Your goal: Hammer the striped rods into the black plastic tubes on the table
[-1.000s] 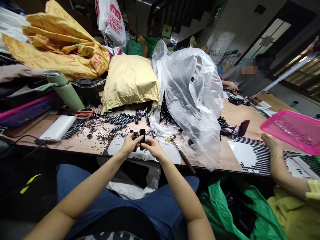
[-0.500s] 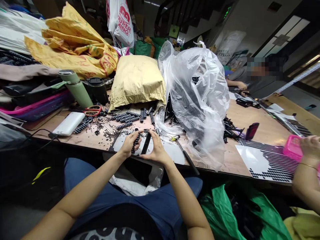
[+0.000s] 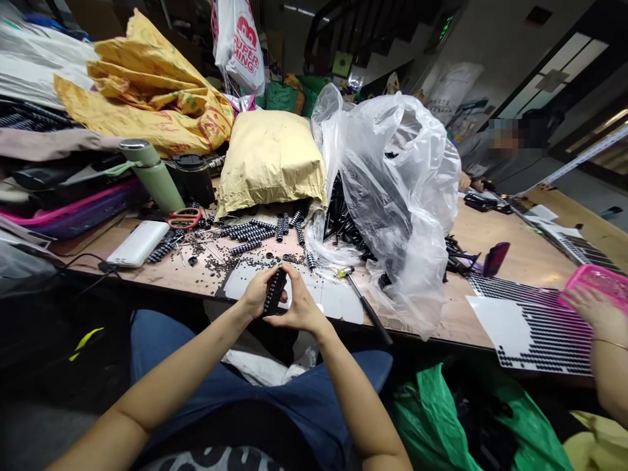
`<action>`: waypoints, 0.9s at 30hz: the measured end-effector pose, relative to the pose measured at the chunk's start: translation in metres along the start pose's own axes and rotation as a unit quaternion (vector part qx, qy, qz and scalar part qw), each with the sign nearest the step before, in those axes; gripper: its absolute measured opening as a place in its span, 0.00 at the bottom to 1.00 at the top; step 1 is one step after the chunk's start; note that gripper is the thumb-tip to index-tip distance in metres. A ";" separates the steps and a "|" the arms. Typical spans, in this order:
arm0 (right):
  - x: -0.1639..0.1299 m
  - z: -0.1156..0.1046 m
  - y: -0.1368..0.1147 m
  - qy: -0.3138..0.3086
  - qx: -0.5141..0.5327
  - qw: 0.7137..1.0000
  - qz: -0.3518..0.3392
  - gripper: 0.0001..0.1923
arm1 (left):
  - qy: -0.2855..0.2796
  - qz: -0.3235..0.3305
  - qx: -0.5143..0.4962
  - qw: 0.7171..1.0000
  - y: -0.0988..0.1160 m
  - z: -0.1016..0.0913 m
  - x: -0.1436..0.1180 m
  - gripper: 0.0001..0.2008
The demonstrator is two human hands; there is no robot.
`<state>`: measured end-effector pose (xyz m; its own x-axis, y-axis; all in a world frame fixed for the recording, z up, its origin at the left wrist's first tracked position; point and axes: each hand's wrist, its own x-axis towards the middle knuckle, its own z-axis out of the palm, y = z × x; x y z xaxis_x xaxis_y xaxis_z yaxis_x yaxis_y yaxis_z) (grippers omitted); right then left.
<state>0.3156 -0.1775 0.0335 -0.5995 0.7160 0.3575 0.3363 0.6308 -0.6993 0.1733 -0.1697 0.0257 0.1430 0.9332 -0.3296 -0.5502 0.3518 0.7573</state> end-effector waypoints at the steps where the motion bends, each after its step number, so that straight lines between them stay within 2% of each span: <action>1: 0.000 0.001 0.001 -0.003 -0.009 1.000 0.004 0.59 | 0.001 0.001 0.004 1.000 0.000 0.001 -0.001 0.20; 5: 0.001 0.008 0.005 0.005 -0.022 0.999 0.024 0.60 | 0.011 0.000 0.030 1.000 0.004 0.002 -0.002 0.19; 12: 0.009 0.021 0.008 0.048 -0.015 0.998 0.047 0.54 | 0.003 -0.041 0.085 0.996 0.014 -0.006 0.006 0.19; 14: 0.008 0.024 0.014 0.059 -0.040 0.995 0.066 0.54 | -0.001 -0.012 0.142 0.990 0.008 -0.009 0.010 0.20; 15: 0.006 0.027 0.018 0.072 -0.062 0.992 0.082 0.54 | 0.000 0.029 0.193 0.981 0.003 -0.010 0.011 0.19; 16: 0.004 0.029 0.024 0.091 -0.090 0.987 0.102 0.53 | 0.002 0.083 0.258 0.963 -0.004 -0.011 0.013 0.19; 17: 0.001 0.033 0.031 0.111 -0.117 0.979 0.122 0.50 | 0.004 0.144 0.334 0.932 -0.012 -0.011 0.014 0.19; 19: -0.006 0.039 0.045 0.140 -0.165 0.965 0.149 0.44 | 0.005 0.235 0.488 0.841 -0.028 -0.011 0.016 0.23; 21: -0.017 0.038 0.058 0.134 -0.197 0.959 0.155 0.38 | -0.014 0.256 0.606 0.753 -0.041 -0.013 0.020 0.27; 24: -0.047 0.012 0.073 0.102 -0.259 0.944 0.178 0.37 | -0.070 0.259 0.705 0.657 -0.046 -0.022 0.025 0.24; 25: -0.059 -0.003 0.077 0.112 -0.298 0.923 0.214 0.36 | -0.083 0.270 0.725 0.628 -0.045 -0.027 0.026 0.23; 26: -0.073 -0.021 0.080 0.133 -0.348 0.887 0.272 0.33 | -0.090 0.283 0.742 0.601 -0.043 -0.032 0.027 0.23; 27: -0.085 -0.038 0.083 0.155 -0.399 0.835 0.346 0.30 | -0.089 0.296 0.757 0.576 -0.040 -0.038 0.027 0.23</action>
<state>0.4226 -0.1750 -0.0312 0.1131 0.9568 0.2680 0.9753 -0.0554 -0.2138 0.1682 -0.1610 -0.0347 0.4550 0.8679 0.1993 0.7819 -0.4965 0.3769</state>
